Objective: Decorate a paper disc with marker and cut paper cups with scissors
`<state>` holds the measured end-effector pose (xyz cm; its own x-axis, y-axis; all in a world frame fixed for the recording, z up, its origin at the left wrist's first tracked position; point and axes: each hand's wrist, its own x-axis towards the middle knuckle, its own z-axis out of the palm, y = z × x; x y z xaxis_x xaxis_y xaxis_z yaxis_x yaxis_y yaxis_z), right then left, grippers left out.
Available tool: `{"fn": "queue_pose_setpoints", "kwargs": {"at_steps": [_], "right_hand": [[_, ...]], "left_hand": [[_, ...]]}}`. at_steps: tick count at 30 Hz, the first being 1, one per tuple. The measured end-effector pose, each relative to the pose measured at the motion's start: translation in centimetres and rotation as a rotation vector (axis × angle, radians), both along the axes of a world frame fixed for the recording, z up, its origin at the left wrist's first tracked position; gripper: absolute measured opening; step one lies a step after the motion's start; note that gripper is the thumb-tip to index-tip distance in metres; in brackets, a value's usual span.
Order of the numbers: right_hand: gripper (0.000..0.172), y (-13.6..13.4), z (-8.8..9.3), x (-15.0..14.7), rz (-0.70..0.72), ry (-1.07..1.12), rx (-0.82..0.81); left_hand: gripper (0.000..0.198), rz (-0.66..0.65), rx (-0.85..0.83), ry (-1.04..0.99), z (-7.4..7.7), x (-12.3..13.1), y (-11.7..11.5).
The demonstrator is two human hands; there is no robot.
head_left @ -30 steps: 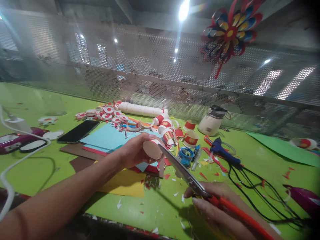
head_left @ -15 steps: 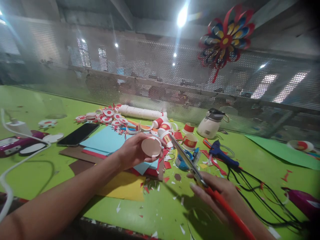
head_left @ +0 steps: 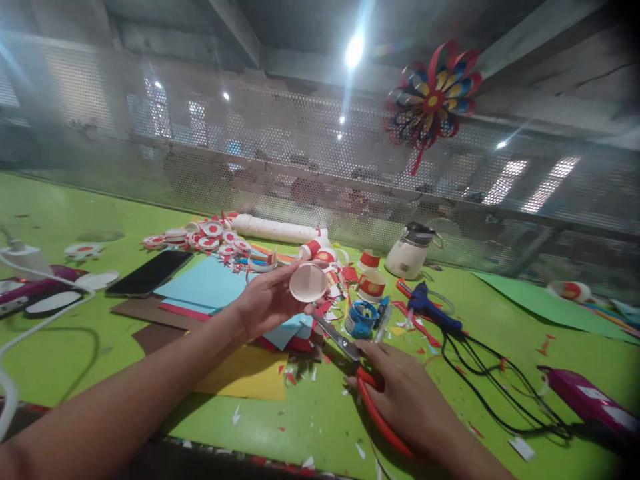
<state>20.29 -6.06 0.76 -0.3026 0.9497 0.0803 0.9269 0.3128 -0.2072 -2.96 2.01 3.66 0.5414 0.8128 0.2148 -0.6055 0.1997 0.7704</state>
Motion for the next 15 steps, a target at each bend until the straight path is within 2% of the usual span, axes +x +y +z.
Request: {"fn": "queue_pose_setpoints", "kwargs": {"at_steps": [6, 10, 15], "right_hand": [[0.042, -0.37, -0.37, 0.07, 0.032, 0.005, 0.020], [0.033, -0.64, -0.28, 0.22, 0.077, 0.028, 0.034], [0.031, -0.74, -0.13, 0.40, 0.142, 0.001, 0.087]], "left_hand": [[0.035, 0.169, -0.082, -0.034, 0.17, 0.24, 0.19], [0.033, 0.276, -0.146, -0.027, 0.40, 0.55, 0.21], [0.030, 0.253, -0.132, 0.011, -0.10, 0.93, 0.30]]}}
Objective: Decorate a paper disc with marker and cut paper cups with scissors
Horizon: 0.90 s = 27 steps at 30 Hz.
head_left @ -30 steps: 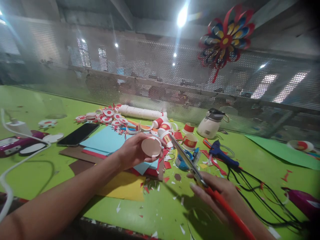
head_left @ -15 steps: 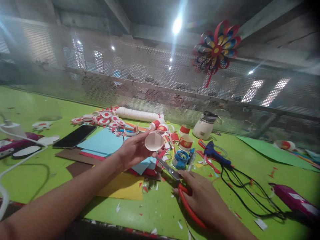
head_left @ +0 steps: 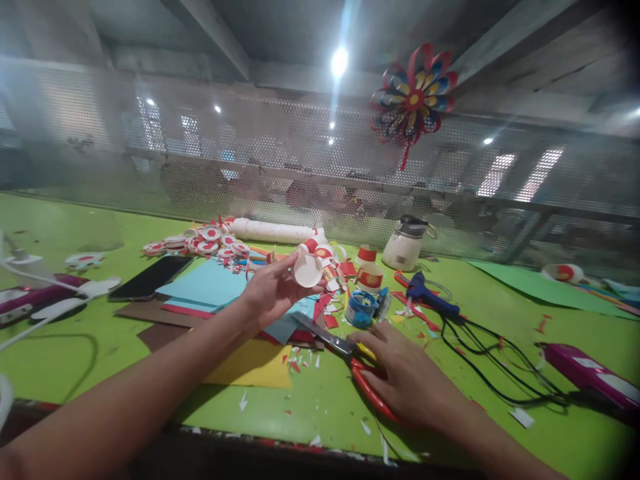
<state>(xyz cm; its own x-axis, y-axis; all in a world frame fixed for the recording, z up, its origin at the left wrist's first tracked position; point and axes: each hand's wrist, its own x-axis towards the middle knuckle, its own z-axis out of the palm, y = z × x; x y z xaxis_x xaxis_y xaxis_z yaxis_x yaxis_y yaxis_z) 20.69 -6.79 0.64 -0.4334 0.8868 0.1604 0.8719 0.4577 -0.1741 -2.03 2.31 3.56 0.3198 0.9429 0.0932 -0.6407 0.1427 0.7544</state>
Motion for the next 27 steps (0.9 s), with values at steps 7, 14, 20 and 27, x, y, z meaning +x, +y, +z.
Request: {"fn": "queue_pose_setpoints", "kwargs": {"at_steps": [7, 14, 20, 27], "right_hand": [[0.029, 0.3, 0.5, 0.5, 0.062, 0.062, -0.068], [0.022, 0.4, 2.1, 0.8, 0.120, 0.257, 0.061], [0.023, 2.1, 4.4, -0.7, 0.109, 0.355, 0.206], [0.015, 4.7, 4.5, -3.2, 0.253, 0.198, 0.287]], "left_hand": [[0.023, -0.135, 0.074, 0.010, -1.3, 0.1, 0.6], [0.026, -0.272, 0.133, 0.101, -2.2, 0.4, 1.2], [0.039, -0.558, 0.164, 0.250, -2.8, 0.6, 0.7], [0.043, -0.692, 0.182, 0.326, -3.0, 0.4, 0.6]]}}
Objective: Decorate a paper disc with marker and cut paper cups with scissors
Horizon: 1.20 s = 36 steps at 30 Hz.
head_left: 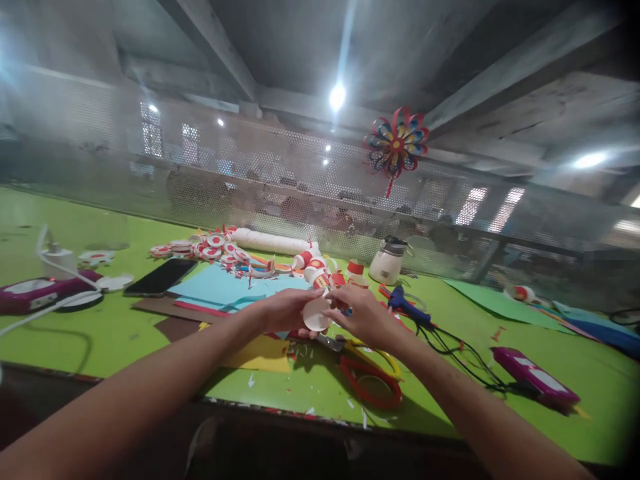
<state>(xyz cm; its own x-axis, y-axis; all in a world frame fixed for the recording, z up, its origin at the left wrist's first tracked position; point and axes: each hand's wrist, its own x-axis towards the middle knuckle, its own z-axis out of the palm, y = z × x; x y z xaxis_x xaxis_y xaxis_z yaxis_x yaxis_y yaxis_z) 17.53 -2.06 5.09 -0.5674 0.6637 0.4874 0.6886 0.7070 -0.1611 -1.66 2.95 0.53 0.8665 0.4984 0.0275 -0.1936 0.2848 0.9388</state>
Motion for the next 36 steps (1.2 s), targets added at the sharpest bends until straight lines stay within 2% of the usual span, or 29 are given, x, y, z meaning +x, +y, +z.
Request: {"fn": "queue_pose_setpoints", "kwargs": {"at_steps": [2, 9, 18, 23, 36], "right_hand": [[0.006, 0.1, -0.3, -0.2, 0.025, -0.014, 0.006], [0.008, 0.1, -0.6, 0.0, 0.064, 0.023, 0.053], [0.014, 1.0, -2.4, 0.3, 0.119, 0.031, 0.113], [0.027, 0.8, -3.1, 0.4, 0.103, 0.036, 0.117], [0.020, -0.1, -2.5, 0.5, 0.077, 0.108, 0.069]], "left_hand": [[0.045, 0.002, 0.006, 0.025, -0.1, -0.1, 0.1], [0.046, 0.065, 0.016, 0.068, -0.3, -0.3, 0.4], [0.046, 0.075, 0.000, 0.123, -0.6, -0.5, 0.4], [0.049, 0.061, -0.012, 0.174, -1.0, -0.3, 0.6], [0.048, 0.110, -0.008, 0.184, -0.2, -0.5, 0.2]]}}
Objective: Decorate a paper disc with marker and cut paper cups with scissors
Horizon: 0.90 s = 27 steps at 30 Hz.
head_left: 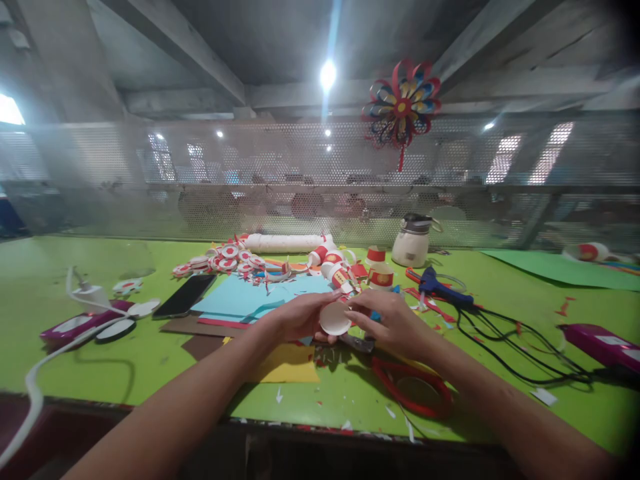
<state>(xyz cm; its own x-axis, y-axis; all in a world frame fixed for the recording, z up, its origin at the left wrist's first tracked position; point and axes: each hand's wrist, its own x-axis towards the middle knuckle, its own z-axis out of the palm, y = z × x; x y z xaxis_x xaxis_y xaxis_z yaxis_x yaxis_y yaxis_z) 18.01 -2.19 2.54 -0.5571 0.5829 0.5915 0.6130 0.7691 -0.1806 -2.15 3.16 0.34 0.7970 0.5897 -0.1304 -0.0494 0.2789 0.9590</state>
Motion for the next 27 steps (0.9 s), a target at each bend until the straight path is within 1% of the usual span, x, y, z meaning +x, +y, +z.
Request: {"fn": "queue_pose_setpoints", "kwargs": {"at_steps": [4, 9, 13, 18, 23, 27], "right_hand": [[0.020, 0.2, -0.4, -0.1, -0.010, 0.032, 0.013], [0.023, 0.4, -1.1, -0.5, -0.005, 0.027, 0.060], [0.025, 0.3, -1.3, -0.5, -0.001, 0.027, 0.071], [0.022, 0.1, -1.0, -0.4, 0.011, 0.086, 0.025], [0.023, 0.5, -1.1, -0.4, -0.019, 0.196, -0.029], [0.024, 0.6, -1.2, -0.5, -0.014, 0.272, -0.095]], "left_hand": [[0.047, 0.030, 0.023, 0.025, 0.5, 0.0, -0.4], [0.051, 0.021, 0.031, 0.066, 0.4, 0.2, -0.6], [0.049, 0.033, 0.031, 0.060, 0.5, 0.1, -0.6], [0.046, 0.062, 0.032, 0.040, 0.8, -0.1, -0.6], [0.045, 0.084, 0.038, 0.033, 0.8, -0.3, -0.4], [0.045, 0.088, 0.044, 0.016, 1.0, -0.4, -0.5]]}}
